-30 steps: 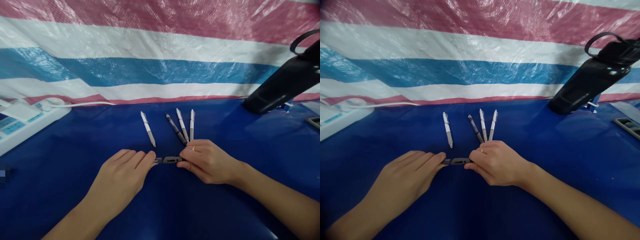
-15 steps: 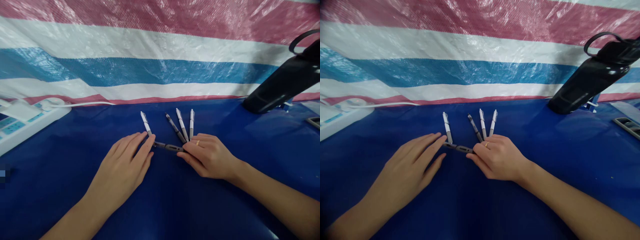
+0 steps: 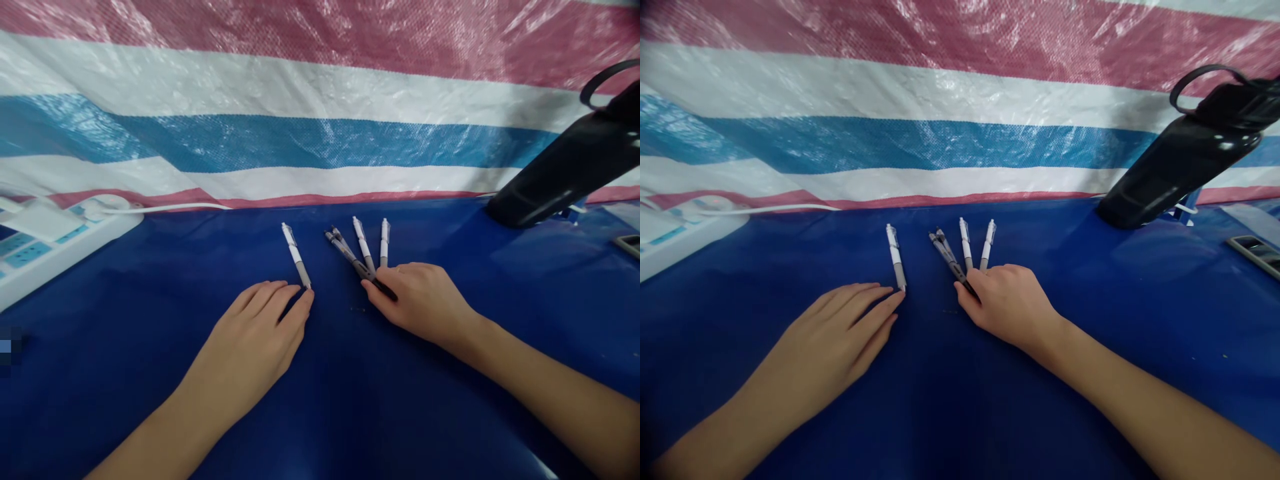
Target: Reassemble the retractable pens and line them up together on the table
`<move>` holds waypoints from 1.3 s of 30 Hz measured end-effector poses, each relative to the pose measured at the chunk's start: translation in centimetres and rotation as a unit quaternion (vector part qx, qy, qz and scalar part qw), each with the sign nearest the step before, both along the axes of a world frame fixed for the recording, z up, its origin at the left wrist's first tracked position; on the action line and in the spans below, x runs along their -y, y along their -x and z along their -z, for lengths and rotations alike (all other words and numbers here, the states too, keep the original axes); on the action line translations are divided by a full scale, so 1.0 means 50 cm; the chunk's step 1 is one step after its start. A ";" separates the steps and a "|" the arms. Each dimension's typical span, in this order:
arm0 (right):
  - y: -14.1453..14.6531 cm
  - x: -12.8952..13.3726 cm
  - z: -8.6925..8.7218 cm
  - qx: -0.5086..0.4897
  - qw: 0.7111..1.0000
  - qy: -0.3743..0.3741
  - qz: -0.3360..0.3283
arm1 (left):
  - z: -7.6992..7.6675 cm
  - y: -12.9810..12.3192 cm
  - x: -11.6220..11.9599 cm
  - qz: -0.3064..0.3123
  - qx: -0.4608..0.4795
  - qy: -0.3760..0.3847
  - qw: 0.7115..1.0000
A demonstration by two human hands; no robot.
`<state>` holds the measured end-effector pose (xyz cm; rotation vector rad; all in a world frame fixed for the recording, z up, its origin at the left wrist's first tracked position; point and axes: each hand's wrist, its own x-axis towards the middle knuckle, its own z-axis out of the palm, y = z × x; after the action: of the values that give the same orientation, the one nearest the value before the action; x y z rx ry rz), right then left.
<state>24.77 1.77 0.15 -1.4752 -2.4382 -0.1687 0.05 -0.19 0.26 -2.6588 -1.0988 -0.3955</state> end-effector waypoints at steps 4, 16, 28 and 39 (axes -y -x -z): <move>0.000 0.001 -0.002 -0.005 0.999 0.042 0.015 | 0.001 -0.001 0.002 -0.001 -0.015 0.005 1.000; 0.006 0.005 -0.006 0.019 0.995 0.097 -0.005 | 0.005 -0.003 0.001 -0.009 -0.019 0.007 1.000; 0.008 0.004 -0.006 0.013 0.994 0.109 -0.003 | 0.006 0.000 0.001 -0.007 -0.019 0.018 1.000; 0.008 0.004 -0.010 -0.012 0.995 0.092 -0.030 | 0.004 -0.004 0.000 -0.009 -0.009 0.027 1.000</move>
<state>24.36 1.58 0.64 -1.4631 -2.5326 0.0878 0.27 -0.19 0.08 -2.6915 -1.1447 -0.3433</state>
